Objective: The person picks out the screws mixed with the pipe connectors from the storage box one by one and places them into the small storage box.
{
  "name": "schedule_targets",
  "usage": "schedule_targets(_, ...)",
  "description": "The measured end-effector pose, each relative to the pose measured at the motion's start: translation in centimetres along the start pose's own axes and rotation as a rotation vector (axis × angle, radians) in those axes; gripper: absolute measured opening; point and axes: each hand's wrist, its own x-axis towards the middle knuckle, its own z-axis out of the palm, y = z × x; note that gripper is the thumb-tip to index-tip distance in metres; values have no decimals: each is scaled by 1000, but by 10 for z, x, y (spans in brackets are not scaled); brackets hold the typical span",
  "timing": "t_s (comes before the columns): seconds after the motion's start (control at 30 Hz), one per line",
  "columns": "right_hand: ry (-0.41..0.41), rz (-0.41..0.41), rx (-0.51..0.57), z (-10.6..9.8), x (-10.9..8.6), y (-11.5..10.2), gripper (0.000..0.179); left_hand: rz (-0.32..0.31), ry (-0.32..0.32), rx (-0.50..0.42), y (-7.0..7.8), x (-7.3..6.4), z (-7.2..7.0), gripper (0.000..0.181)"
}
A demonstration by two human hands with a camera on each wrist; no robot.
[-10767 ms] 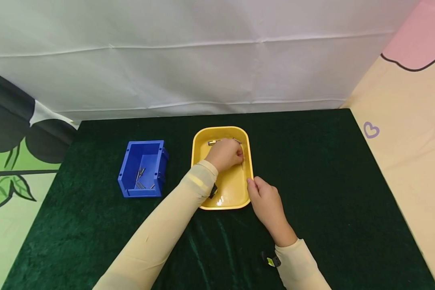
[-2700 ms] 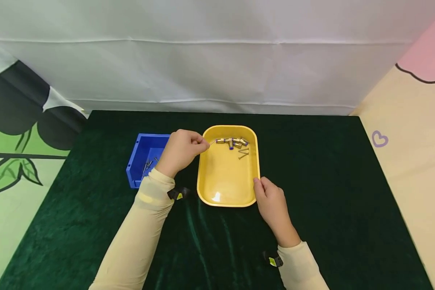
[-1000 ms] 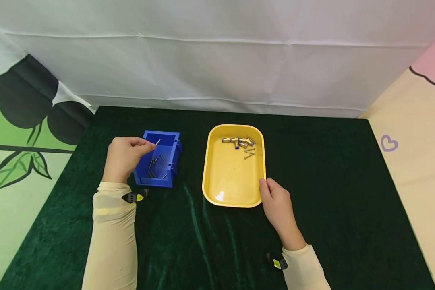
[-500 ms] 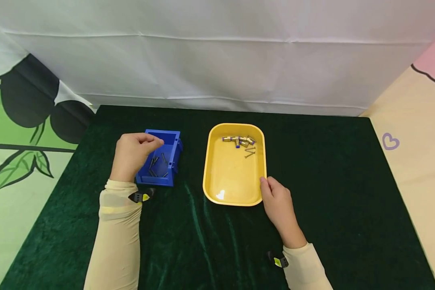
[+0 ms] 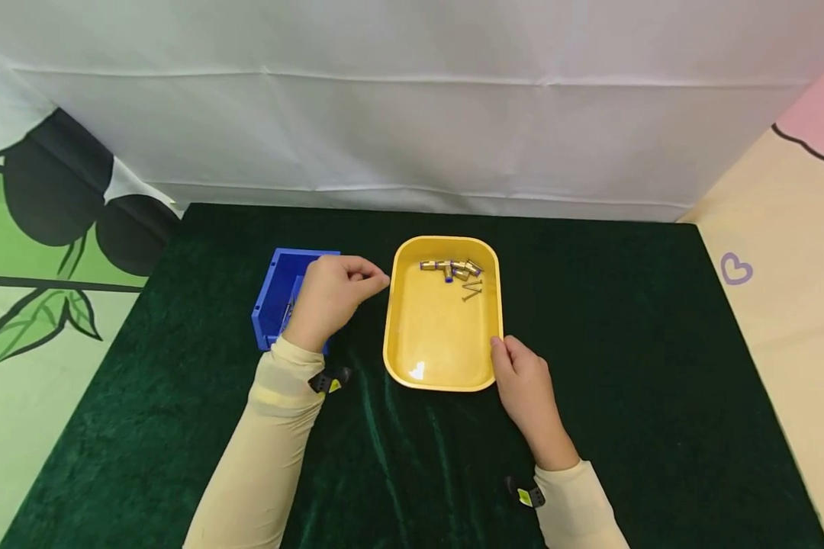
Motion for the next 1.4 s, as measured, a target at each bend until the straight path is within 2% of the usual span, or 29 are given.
schedule_targets(0.1, 2, 4, 5, 0, 0, 2, 48, 12, -34, -16, 9, 4, 16, 16)
schedule_targets(0.3, -2, 12, 12, 0, 0, 3, 49, 50, -146, -51, 28, 12, 44, 19)
schedule_targets(0.4, -3, 16, 18, 0, 0, 4, 45, 75, -169, -70, 37, 16, 52, 18)
schedule_targets(0.6, -9, 19, 22, 0, 1, 4, 40, 58, -192, -108, 48, 29, 62, 16)
schedule_targets(0.8, -9, 16, 17, 0, 2, 4, 42, 64, -227, -38, 52, 41, 74, 28)
schedule_targets(1.03, -22, 11, 32, -1, 2, 5, 47, 11, -255, -2, 55, 52, 88, 33)
schedule_targets(1.17, -21, 1, 35, -2, 3, 6, 47, -42, -263, 18, 50, 59, 96, 31)
schedule_targets(1.4, -22, -14, 41, -2, 3, 3, 45, -48, -273, 138, 39, 70, 110, 26)
